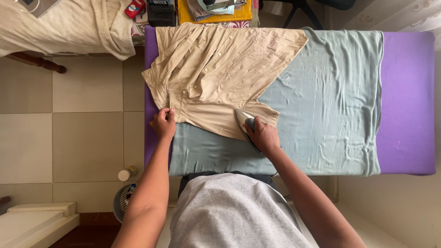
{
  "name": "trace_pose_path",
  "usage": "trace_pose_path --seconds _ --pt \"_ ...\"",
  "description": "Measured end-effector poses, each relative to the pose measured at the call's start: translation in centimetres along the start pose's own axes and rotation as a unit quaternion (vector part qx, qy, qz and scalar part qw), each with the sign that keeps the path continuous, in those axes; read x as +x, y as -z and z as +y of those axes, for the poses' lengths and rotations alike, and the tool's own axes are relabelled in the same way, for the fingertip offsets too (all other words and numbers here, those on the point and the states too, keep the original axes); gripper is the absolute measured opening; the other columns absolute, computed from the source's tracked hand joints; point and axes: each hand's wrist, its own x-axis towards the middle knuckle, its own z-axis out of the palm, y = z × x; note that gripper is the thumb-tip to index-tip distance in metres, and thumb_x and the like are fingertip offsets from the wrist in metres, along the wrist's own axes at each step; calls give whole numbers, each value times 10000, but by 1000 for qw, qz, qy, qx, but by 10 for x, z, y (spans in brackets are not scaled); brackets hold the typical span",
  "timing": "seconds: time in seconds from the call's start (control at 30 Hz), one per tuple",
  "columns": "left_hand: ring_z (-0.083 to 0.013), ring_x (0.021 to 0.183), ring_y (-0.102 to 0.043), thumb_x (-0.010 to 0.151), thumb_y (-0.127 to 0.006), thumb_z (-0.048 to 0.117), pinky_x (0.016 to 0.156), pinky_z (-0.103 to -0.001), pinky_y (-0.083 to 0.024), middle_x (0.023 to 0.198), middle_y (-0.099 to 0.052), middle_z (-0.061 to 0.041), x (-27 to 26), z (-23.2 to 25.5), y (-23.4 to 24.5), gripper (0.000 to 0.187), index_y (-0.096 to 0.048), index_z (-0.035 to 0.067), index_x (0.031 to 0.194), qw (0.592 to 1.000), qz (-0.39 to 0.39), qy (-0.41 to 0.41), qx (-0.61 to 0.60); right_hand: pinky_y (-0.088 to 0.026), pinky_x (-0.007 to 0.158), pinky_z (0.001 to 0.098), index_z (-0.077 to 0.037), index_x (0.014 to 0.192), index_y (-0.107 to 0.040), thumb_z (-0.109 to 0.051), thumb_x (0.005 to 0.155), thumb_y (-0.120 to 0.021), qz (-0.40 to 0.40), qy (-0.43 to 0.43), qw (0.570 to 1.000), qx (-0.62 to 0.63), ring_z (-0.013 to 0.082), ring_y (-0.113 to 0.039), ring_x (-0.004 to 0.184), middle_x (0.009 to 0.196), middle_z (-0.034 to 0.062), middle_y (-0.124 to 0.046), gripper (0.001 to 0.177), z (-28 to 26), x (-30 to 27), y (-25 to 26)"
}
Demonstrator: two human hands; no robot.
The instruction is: Ironing a beige button-up shirt on an ironing board.
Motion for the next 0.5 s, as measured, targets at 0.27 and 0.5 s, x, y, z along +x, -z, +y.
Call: trace_pose_path --seconds 0.27,0.5 --pt "-234 926 -581 984 -689 446 954 -462 -343 838 -685 15 -2 3 -8 259 -726 190 998 999 29 3 14 -536 544 536 -86 937 -566 -554 963 -618 -10 145 989 16 442 -677 638 703 200 -698 471 -17 -6 -2" --pt "-227 916 -583 981 -691 453 937 -460 -350 836 -688 18 0 3 -6 257 -729 199 1002 1000 24 9 13 -513 507 533 -106 949 -569 -566 959 -606 -44 168 985 -9 429 -661 587 629 176 -670 462 -14 -12 8"
